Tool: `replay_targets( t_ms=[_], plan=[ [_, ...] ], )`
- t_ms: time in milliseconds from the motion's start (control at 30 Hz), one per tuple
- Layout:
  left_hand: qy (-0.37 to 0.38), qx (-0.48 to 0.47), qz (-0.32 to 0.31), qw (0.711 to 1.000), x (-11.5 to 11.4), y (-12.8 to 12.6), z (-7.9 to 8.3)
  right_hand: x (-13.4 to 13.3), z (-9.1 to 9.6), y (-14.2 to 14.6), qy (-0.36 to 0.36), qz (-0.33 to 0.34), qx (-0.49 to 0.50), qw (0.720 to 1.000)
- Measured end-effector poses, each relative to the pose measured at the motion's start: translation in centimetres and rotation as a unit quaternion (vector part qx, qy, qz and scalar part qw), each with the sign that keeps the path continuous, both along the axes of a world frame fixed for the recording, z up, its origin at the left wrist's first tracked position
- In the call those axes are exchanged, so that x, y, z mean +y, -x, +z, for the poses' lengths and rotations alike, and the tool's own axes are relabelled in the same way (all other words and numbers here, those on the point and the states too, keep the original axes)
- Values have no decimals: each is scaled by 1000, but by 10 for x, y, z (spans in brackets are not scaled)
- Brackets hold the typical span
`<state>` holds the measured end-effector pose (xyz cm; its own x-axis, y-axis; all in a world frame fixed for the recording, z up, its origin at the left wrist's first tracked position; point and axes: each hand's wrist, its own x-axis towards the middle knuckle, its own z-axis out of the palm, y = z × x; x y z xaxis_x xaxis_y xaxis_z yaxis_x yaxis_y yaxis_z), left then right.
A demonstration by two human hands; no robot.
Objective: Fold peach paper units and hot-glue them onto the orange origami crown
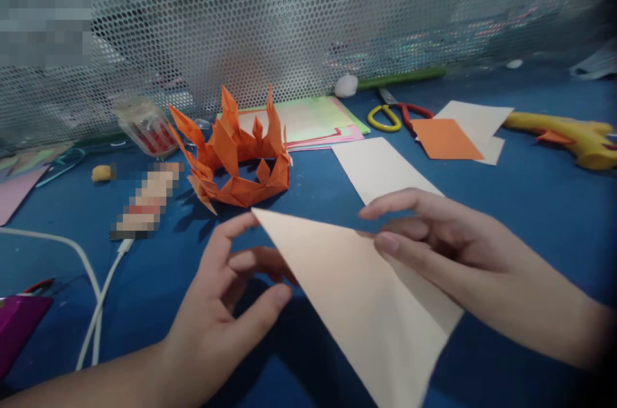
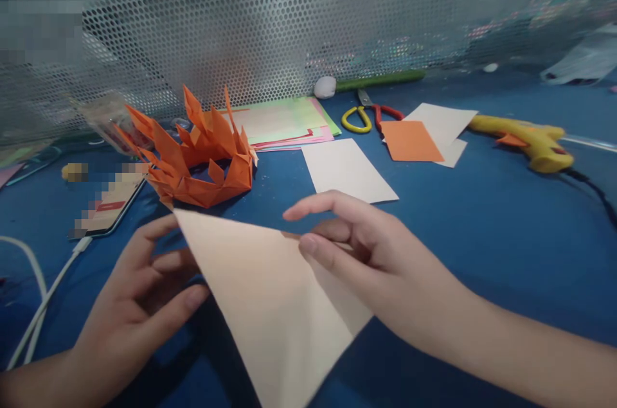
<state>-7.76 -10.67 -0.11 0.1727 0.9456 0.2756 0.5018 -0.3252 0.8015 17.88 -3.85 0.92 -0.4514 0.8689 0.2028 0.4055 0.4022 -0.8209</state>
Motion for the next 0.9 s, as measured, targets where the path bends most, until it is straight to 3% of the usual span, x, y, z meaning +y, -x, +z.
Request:
replay_targets(
  t_ms=[67,200,267,333,400,500,600,733,900],
  plan=[
    [-8,23,1,1000,1,0,-5,0,-1,5,73,12,29,997],
    [-74,185,1,980,3,3,-9,-3,-7,10,215,49,19,975],
    [-88,237,-39,967,2,4,-9,-3,-8,8,247,79,21,966],
    [-76,259,-104,957,2,5,-8,-1,-5,3,218,112,-2,969],
    [-53,285,-151,945,2,5,-8,3,-1,-4,140,141,-67,978],
    [-47,319,-160,933,2,5,-9,11,5,-14,-17,171,-144,975],
    [-52,324,-156,932,2,5,-9,12,6,-16,-114,232,-131,957],
    [-45,302,-150,940,4,4,-6,7,0,-9,-92,294,-153,939],
    [-11,242,-120,963,8,6,-5,11,-7,-6,-81,243,-117,960]
  ],
)
